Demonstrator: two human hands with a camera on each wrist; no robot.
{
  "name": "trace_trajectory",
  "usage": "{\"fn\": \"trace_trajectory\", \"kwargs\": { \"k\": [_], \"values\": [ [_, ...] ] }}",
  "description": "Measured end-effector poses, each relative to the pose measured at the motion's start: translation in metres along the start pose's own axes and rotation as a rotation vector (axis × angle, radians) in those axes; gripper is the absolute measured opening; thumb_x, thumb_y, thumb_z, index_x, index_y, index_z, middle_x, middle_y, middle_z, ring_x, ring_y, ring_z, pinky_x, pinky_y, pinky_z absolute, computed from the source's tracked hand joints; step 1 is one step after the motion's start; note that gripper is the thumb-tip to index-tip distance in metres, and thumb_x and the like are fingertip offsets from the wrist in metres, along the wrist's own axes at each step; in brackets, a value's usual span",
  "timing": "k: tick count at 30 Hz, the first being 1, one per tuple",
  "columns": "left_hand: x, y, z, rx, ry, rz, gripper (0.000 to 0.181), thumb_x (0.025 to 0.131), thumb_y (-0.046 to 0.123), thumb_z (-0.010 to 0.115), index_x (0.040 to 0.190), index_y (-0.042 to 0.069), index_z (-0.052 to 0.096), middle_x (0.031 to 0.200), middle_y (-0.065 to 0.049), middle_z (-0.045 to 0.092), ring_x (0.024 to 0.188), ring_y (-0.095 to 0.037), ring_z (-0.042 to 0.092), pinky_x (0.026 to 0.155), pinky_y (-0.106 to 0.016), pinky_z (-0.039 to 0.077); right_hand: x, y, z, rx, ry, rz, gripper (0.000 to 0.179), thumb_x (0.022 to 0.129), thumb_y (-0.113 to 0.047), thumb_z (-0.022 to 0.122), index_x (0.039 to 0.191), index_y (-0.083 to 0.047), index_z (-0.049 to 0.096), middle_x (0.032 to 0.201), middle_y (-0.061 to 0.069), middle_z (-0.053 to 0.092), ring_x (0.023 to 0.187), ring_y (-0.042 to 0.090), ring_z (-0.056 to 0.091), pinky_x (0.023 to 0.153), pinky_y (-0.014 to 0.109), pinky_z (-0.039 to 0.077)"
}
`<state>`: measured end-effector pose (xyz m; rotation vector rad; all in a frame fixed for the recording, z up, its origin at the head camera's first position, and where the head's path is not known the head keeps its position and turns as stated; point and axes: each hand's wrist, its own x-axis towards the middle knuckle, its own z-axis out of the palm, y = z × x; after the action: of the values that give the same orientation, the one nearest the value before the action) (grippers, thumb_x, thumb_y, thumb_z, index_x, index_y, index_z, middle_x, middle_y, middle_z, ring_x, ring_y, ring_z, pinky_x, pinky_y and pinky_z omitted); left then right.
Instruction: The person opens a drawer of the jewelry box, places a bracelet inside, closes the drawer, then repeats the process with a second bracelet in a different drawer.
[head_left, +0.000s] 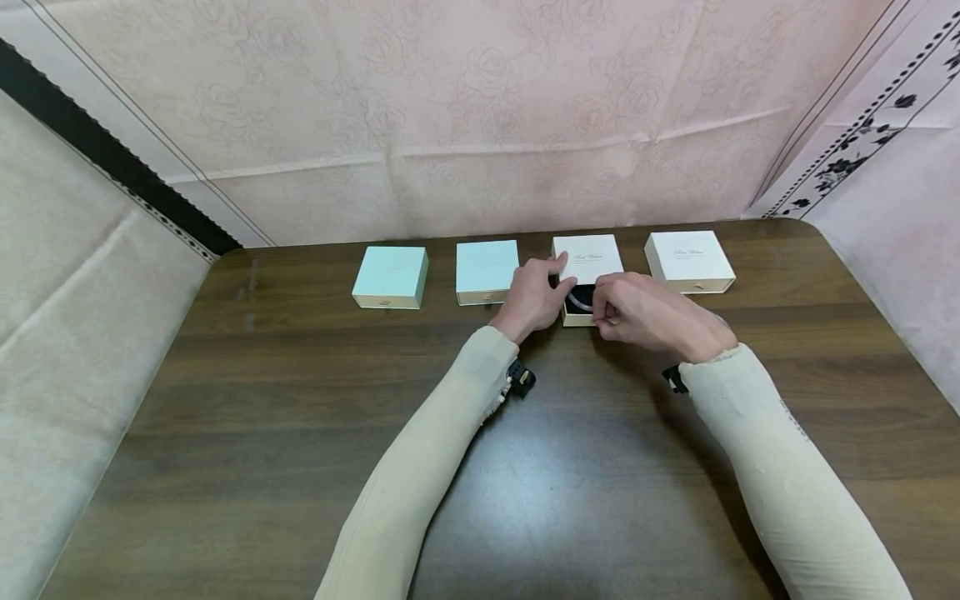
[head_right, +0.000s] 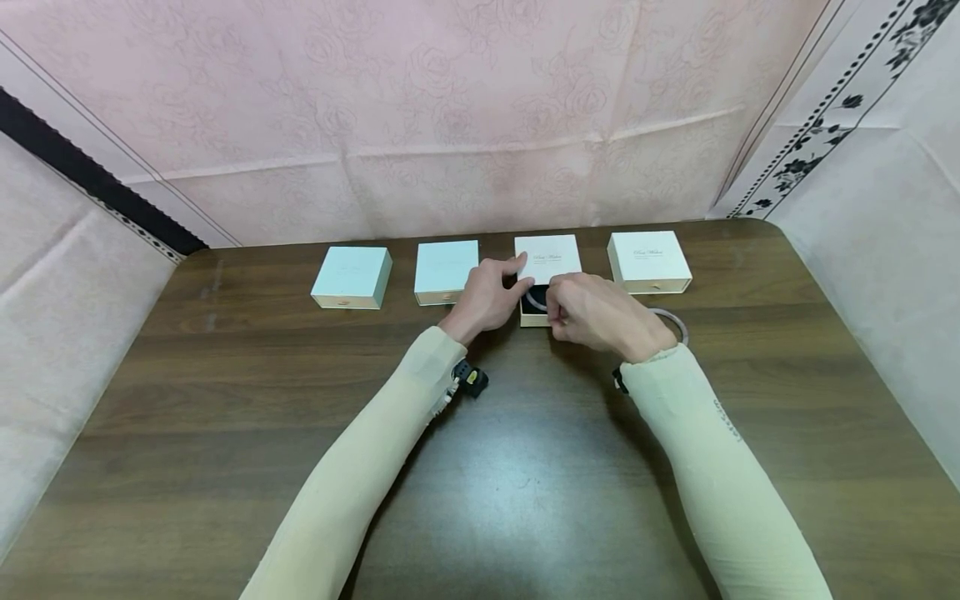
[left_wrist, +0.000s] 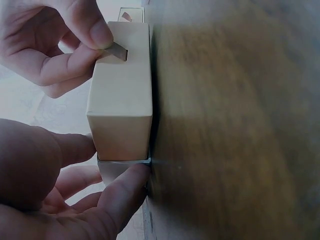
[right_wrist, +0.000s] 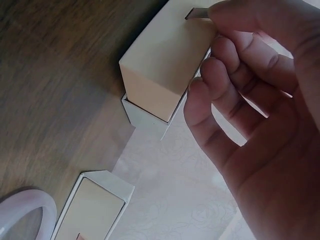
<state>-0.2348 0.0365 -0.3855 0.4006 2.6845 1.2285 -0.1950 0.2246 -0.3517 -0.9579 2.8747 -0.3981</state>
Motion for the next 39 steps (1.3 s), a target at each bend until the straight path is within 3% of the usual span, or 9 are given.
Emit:
{"fn": "trace_trajectory", "kwargs": {
  "k": [3,10,12,13,16,24,29,34,39],
  "values": [
    [-0.0002,0.0004,0.0001,0.007,0.001,0.000,0.051,0.106,0.028,0.056,0.155,0.017,0.044,0.159,-0.011,0.047,0.145,-0.027,0.046,0.109,-0.035,0.048,0.0001,0.0000,0.0000,0.001,0.003,0.004,0.017,0.085,-0.001,0.069,0.078,-0.016,0.067,0.083,-0.005,0.061,0.076,0.011,0.056,0.070,0.029,0.046],
    [-0.0004,0.0008,0.0000,0.016,0.002,-0.007,0.051,0.107,0.028,0.056,0.155,0.018,0.044,0.158,-0.010,0.047,0.112,-0.036,0.065,0.095,-0.030,0.048,0.0008,-0.0004,-0.0007,-0.003,0.000,0.012,0.014,0.086,-0.002,0.070,0.079,-0.015,0.068,0.084,-0.004,0.061,0.076,0.011,0.056,0.071,0.030,0.047],
    [-0.0006,0.0007,0.0000,0.015,0.000,-0.005,0.051,0.107,0.029,0.056,0.155,0.018,0.043,0.159,-0.010,0.046,0.106,-0.037,0.066,0.094,-0.029,0.048,0.0009,-0.0003,-0.0009,-0.003,0.000,0.014,0.013,0.086,-0.003,0.070,0.080,-0.015,0.069,0.084,-0.004,0.061,0.076,0.012,0.056,0.070,0.030,0.047],
    [-0.0007,0.0007,0.0001,0.019,0.004,-0.002,0.051,0.107,0.029,0.056,0.155,0.018,0.044,0.158,-0.010,0.047,0.112,-0.035,0.065,0.095,-0.029,0.049,0.0010,-0.0004,-0.0011,-0.002,0.000,0.013,0.013,0.086,-0.003,0.070,0.081,-0.014,0.069,0.085,-0.004,0.061,0.076,0.012,0.056,0.071,0.030,0.047],
    [-0.0009,0.0003,0.0003,0.014,0.000,0.002,0.052,0.107,0.029,0.056,0.155,0.017,0.043,0.159,-0.011,0.046,0.095,-0.038,0.065,0.094,-0.032,0.049,0.0011,-0.0001,-0.0014,0.003,-0.001,0.016,0.012,0.087,-0.003,0.070,0.082,-0.014,0.069,0.085,-0.004,0.062,0.077,0.012,0.056,0.071,0.030,0.047],
    [-0.0011,0.0002,0.0005,0.021,0.009,0.006,0.051,0.107,0.028,0.056,0.155,0.017,0.044,0.158,-0.011,0.047,0.132,-0.031,0.057,0.102,-0.034,0.050,0.0015,0.0012,-0.0008,0.008,-0.001,0.020,0.011,0.087,-0.004,0.070,0.083,-0.013,0.070,0.086,-0.004,0.062,0.077,0.012,0.056,0.071,0.030,0.047],
    [-0.0011,0.0002,0.0005,0.016,0.003,-0.004,0.051,0.107,0.029,0.056,0.155,0.018,0.043,0.159,-0.011,0.046,0.093,-0.035,0.067,0.092,-0.030,0.050,0.0023,0.0018,0.0001,0.004,0.001,0.020,0.012,0.087,-0.003,0.070,0.081,-0.014,0.069,0.084,-0.004,0.060,0.076,0.013,0.056,0.070,0.030,0.046],
    [-0.0001,0.0001,0.0007,0.022,-0.006,-0.004,0.052,0.107,0.029,0.055,0.156,0.018,0.042,0.159,-0.011,0.045,0.051,-0.026,0.052,0.082,-0.027,0.046,0.0028,0.0022,0.0003,0.005,0.004,0.018,0.013,0.087,-0.003,0.070,0.081,-0.014,0.070,0.083,-0.003,0.059,0.075,0.012,0.055,0.069,0.029,0.046],
    [-0.0002,0.0004,0.0004,0.026,-0.004,-0.003,0.052,0.107,0.030,0.056,0.156,0.018,0.042,0.159,-0.011,0.045,0.052,-0.024,0.051,0.086,-0.028,0.046,0.0032,0.0025,0.0007,0.002,0.020,0.017,0.014,0.087,-0.003,0.071,0.080,-0.014,0.068,0.082,-0.003,0.059,0.074,0.011,0.054,0.068,0.028,0.045]
  ]
}}
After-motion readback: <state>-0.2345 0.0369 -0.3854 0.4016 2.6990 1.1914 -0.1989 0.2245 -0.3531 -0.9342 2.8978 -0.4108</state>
